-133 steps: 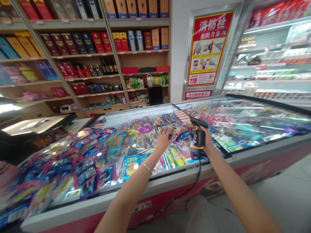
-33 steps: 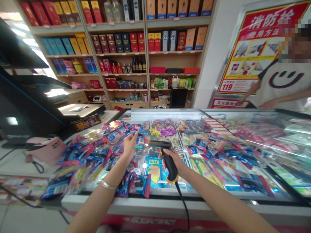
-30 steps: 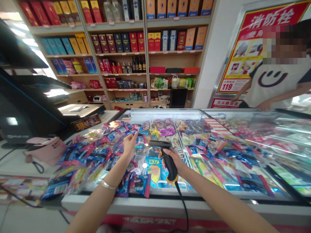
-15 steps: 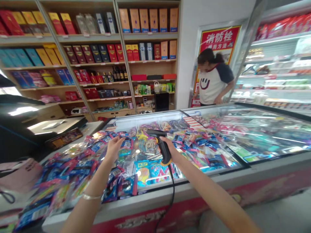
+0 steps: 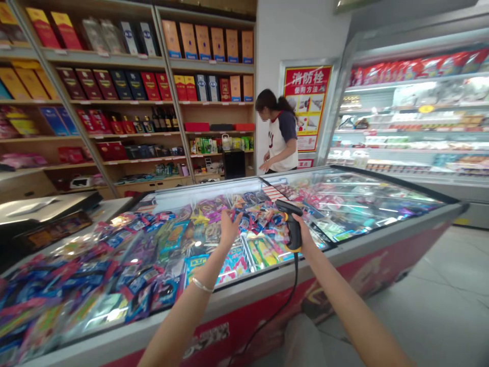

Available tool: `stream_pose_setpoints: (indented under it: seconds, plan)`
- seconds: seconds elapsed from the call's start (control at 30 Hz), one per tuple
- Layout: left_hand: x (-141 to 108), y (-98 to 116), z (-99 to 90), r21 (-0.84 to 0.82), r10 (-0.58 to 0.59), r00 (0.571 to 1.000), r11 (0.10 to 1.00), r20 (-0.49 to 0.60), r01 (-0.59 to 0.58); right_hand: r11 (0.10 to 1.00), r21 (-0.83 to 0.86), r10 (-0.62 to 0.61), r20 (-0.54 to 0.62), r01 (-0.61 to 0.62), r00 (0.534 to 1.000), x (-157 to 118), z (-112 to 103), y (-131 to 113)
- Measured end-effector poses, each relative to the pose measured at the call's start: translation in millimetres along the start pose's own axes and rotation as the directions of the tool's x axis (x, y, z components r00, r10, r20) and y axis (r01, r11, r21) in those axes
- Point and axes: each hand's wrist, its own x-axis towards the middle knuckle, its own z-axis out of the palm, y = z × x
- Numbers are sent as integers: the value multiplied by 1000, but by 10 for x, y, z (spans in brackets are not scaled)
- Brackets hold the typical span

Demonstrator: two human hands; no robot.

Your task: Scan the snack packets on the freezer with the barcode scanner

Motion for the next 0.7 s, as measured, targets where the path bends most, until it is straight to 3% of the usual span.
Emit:
stream_pose_setpoints:
  seconds: [0.07, 0.17, 0.3, 0.4, 0.7]
  plan:
    - [-65, -75, 149, 296, 159, 987, 942, 24, -159, 998, 29, -47, -50, 49, 998, 16, -150, -23]
    - [-127, -271, 307, 553, 233, 971, 803, 56, -225, 989, 90, -112, -106, 122, 988, 63, -296, -25]
    - [-120, -607, 447, 543, 220, 945, 776, 243, -321, 986, 100, -126, -111, 137, 986, 126, -379, 20]
    - [-108, -749, 489, 567, 223, 934, 747, 279, -347, 987, 105, -114, -95, 124, 989, 181, -404, 56]
    - [-156, -617, 475, 701, 220, 933, 615, 286, -360, 991, 110, -63, -96, 74, 993, 318, -439, 86]
